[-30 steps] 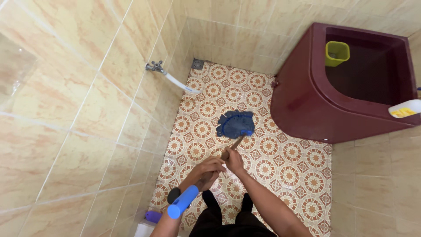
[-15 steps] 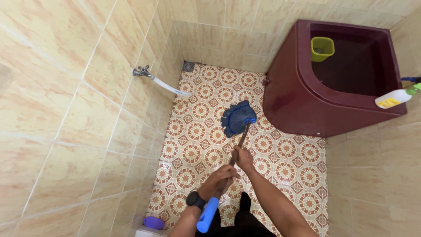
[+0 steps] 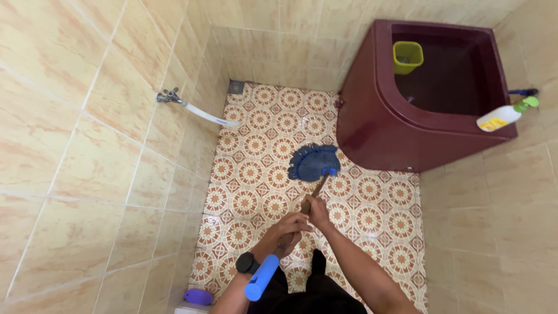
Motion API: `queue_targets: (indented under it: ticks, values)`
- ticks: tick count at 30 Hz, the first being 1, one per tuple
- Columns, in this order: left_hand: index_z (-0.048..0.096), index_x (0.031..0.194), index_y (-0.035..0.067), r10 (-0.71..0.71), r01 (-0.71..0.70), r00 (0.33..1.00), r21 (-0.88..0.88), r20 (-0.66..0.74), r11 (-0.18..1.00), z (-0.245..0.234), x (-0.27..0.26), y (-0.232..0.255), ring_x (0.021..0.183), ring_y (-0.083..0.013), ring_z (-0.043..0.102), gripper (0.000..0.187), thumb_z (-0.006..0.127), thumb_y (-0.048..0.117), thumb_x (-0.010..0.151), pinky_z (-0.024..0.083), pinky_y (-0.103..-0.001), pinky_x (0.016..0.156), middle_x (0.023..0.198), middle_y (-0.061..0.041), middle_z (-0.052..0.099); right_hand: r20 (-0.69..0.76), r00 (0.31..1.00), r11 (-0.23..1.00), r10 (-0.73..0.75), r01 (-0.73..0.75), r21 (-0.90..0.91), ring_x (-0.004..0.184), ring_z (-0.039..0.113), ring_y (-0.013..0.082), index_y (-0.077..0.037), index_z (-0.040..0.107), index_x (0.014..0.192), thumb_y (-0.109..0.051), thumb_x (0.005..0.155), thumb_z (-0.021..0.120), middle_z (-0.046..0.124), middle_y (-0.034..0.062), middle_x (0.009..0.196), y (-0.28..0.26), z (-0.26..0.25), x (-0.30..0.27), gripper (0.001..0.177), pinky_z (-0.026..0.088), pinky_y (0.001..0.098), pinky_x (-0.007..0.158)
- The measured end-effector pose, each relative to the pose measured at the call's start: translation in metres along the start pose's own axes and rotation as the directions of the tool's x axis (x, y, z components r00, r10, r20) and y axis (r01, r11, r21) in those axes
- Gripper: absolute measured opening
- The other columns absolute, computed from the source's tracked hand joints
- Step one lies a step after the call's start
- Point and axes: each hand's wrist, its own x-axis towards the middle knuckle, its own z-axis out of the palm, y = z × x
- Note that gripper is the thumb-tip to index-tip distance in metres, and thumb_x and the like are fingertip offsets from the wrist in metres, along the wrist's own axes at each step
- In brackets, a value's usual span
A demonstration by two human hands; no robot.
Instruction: The person mops a patterned tiled floor in a bathroom using a blue mop, working around a water tap and a maroon water container.
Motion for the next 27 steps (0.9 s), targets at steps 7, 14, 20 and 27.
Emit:
queue_targets:
  ticks: [7,14,20,27]
  values:
    - [0.073,0.109,0.013,0.109,-0.112,0.994,0.190,0.028,0.975,0.000,0.011,0.052,0.088,-0.0212,0.071,0.030,0.063,-0.005,0.087,0.057,-0.032,0.076,0.105,-0.005,0.070,0.054,0.966,0.957,0.254,-0.243,-0.157,0.094,0.067,0.0402,-0.023,0.068,0.096,-0.020,0.082,0.071,0.071,0.0151,0.096,0.007,-0.024,0.002,0.015,0.053,0.0526,0.076]
    - [0.075,0.105,0.014,0.034,-0.069,0.994,0.346,0.108,0.936,-0.014,0.014,0.091,0.077,-0.0205,0.072,0.024,0.067,-0.001,0.089,0.055,-0.033,0.066,0.089,-0.002,0.074,0.005,0.980,0.978,0.200,-0.200,-0.060,0.089,0.071,0.0387,-0.021,0.065,0.097,-0.027,0.087,0.066,0.075,0.0106,0.092,-0.014,-0.028,-0.021,0.012,0.052,0.0513,0.074]
    - [0.073,0.104,0.008,0.231,-0.272,0.958,0.282,0.170,0.920,0.001,0.018,0.060,0.090,-0.0217,0.073,0.021,0.070,-0.002,0.086,0.060,-0.032,0.078,0.103,-0.006,0.074,-0.013,0.975,0.975,0.223,-0.223,0.005,0.089,0.069,0.0410,-0.020,0.062,0.101,-0.026,0.080,0.073,0.074,0.0146,0.089,-0.001,-0.025,-0.055,0.025,0.052,0.0516,0.072]
    - [0.059,0.116,0.006,0.457,-0.454,0.889,-0.127,-0.002,0.882,0.037,0.026,0.009,0.098,-0.0198,0.072,0.022,0.065,-0.006,0.097,0.060,-0.029,0.081,0.110,-0.004,0.072,-0.019,0.942,0.934,0.334,-0.334,-0.127,0.098,0.071,0.0389,-0.023,0.065,0.102,-0.026,0.080,0.071,0.076,0.0117,0.098,0.027,-0.038,-0.046,0.024,0.054,0.0506,0.080]
